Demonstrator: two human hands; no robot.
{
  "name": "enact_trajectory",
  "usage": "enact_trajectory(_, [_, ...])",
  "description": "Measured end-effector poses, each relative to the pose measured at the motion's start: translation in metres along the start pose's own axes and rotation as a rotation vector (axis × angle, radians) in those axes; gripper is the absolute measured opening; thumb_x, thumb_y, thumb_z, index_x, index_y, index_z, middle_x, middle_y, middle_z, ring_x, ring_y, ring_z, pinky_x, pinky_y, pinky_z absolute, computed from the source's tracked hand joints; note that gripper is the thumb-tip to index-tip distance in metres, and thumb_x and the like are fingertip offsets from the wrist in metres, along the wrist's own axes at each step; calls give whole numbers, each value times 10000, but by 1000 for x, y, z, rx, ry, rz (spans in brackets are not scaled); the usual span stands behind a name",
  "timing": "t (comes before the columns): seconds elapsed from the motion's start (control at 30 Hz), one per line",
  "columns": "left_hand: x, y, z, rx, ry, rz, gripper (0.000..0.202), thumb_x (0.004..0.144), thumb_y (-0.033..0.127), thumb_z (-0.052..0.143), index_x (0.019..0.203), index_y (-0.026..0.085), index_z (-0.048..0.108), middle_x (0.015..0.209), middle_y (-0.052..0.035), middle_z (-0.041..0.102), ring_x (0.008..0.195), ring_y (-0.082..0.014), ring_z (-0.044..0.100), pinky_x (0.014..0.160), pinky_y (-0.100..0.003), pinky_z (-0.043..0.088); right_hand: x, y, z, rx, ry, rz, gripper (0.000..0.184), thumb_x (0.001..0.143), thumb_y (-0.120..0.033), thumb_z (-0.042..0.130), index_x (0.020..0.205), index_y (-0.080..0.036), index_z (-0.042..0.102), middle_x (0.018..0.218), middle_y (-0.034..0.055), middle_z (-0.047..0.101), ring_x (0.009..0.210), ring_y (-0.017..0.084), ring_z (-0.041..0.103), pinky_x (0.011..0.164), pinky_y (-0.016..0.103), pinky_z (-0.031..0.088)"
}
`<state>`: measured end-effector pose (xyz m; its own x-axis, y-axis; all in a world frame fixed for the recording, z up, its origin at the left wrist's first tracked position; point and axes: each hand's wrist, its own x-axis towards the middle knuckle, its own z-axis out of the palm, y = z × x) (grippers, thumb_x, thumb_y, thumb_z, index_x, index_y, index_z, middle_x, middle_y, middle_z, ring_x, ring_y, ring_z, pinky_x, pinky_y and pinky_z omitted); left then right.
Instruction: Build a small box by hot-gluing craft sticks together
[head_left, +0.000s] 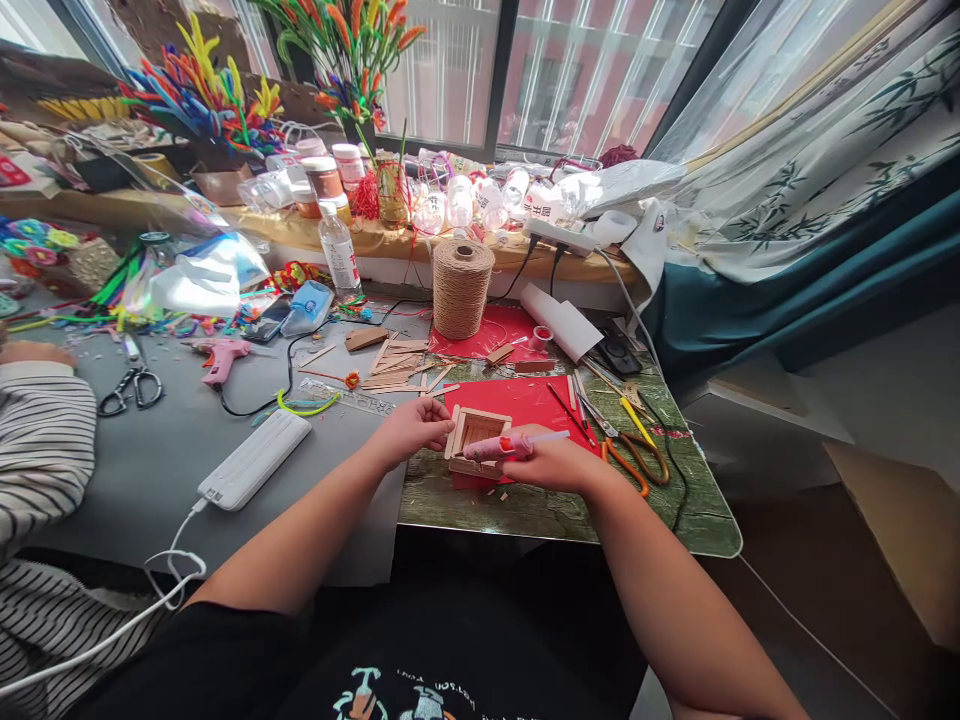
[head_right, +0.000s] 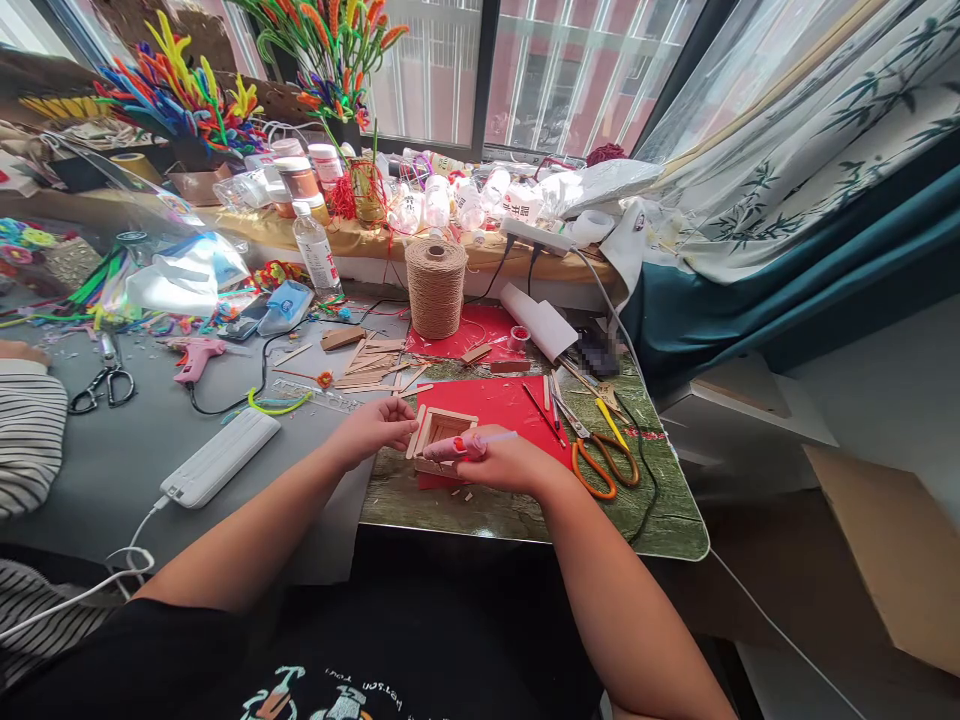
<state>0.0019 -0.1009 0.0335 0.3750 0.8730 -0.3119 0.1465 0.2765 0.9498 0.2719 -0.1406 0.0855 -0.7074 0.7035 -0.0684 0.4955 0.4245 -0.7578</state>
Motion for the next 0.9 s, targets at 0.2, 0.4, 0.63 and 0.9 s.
enact_trajectory(0.2, [0,1,1,11,8,-5,422,747,456,861,934,174,609,742,2,667,674,-136,661,659,-298,596,-2,7,4,38,38,16,521,879,-188,607,1359,-361,711,1215,-19,778,1040,210,707,930,307,542])
enact_trajectory(0.4, [2,-3,0,22,6,7,415,760,471,845,943,181,611,771,2,677,687,-144,671,671,-301,578,-2,10,4,85,44,8,507,887,-204,606,1367,-333,708,1213,8,768,1080,218,687,972,340,535])
enact_trajectory(0.63, [3,-4,0,74,44,111,340,791,441,816,911,179,636,824,-11,707,752,-155,699,723,-281,511,-9,23,15,521,168,82,427,917,-343,653,1324,-238,728,1073,62,767,926,205,682,856,344,558])
enact_trajectory(0.9, [3,-2,4,90,57,91,352,768,453,823,903,186,637,803,-12,708,732,-169,692,724,-300,506,-32,68,44,1011,472,310,281,847,-435,735,986,-191,730,640,-3,588,492,117,489,407,220,313])
